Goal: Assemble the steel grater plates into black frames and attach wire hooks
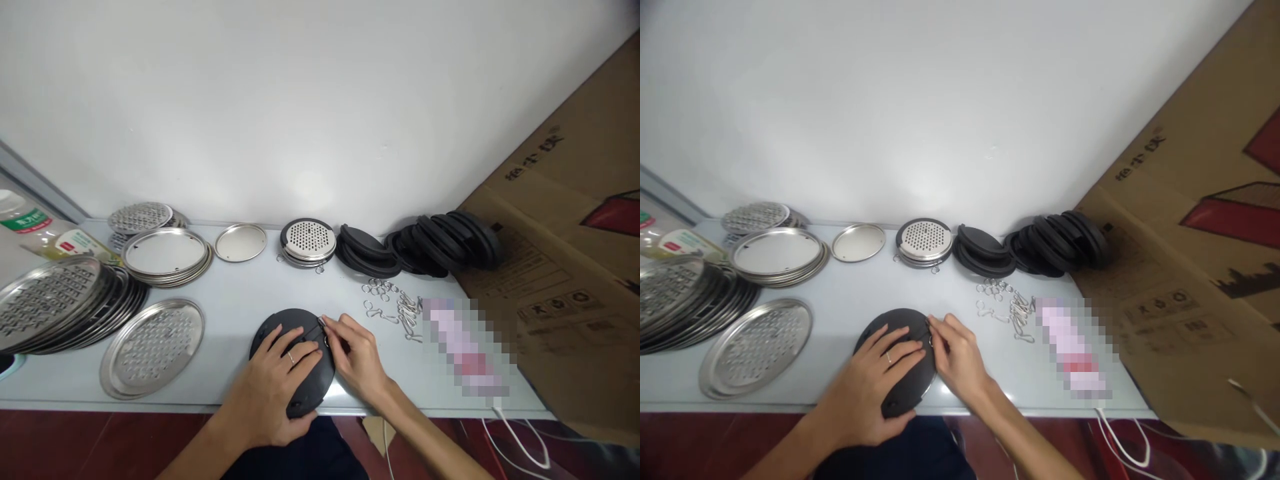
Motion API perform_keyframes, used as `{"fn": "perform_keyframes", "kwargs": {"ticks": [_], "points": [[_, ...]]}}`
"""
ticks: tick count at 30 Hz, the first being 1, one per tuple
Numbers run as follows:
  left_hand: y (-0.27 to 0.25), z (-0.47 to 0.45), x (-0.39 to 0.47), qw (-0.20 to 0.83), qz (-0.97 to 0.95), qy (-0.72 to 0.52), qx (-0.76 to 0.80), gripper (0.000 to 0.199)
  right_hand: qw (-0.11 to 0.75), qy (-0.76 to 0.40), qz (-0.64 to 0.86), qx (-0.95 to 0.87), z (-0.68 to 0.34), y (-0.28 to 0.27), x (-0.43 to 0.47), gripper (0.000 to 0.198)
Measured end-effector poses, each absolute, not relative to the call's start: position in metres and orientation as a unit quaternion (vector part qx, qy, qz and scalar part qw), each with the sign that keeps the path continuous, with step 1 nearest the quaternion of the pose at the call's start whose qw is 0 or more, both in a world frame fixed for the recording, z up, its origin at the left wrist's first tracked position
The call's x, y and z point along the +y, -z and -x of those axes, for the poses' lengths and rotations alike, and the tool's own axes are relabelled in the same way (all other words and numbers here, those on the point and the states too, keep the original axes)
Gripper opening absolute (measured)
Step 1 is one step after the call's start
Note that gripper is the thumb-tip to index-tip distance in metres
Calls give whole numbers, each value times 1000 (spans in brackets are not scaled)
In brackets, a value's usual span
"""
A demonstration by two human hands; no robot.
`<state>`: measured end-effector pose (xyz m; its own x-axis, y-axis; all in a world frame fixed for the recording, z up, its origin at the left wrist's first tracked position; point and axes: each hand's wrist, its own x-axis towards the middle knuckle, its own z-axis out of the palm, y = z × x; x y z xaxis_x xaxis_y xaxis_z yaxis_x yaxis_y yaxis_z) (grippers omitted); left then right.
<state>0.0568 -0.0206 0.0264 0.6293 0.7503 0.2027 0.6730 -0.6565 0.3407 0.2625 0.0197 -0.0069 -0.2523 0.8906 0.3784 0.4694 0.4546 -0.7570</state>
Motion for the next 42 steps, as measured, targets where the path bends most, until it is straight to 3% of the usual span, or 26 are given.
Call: {"fn": "perform_keyframes", "kwargs": {"ticks": [9, 27, 42], "points": [[-25, -59, -18, 119, -893, -170, 400, 64, 368, -274, 440, -772, -264, -2, 23, 29], [-23, -58, -20, 130, -889, -174, 403, 65, 398, -274, 467, -740, -259, 0, 19, 26], [-24, -61, -18, 120, -889, -178, 404, 60, 322, -290, 446, -783, -266, -11, 26, 25]]}}
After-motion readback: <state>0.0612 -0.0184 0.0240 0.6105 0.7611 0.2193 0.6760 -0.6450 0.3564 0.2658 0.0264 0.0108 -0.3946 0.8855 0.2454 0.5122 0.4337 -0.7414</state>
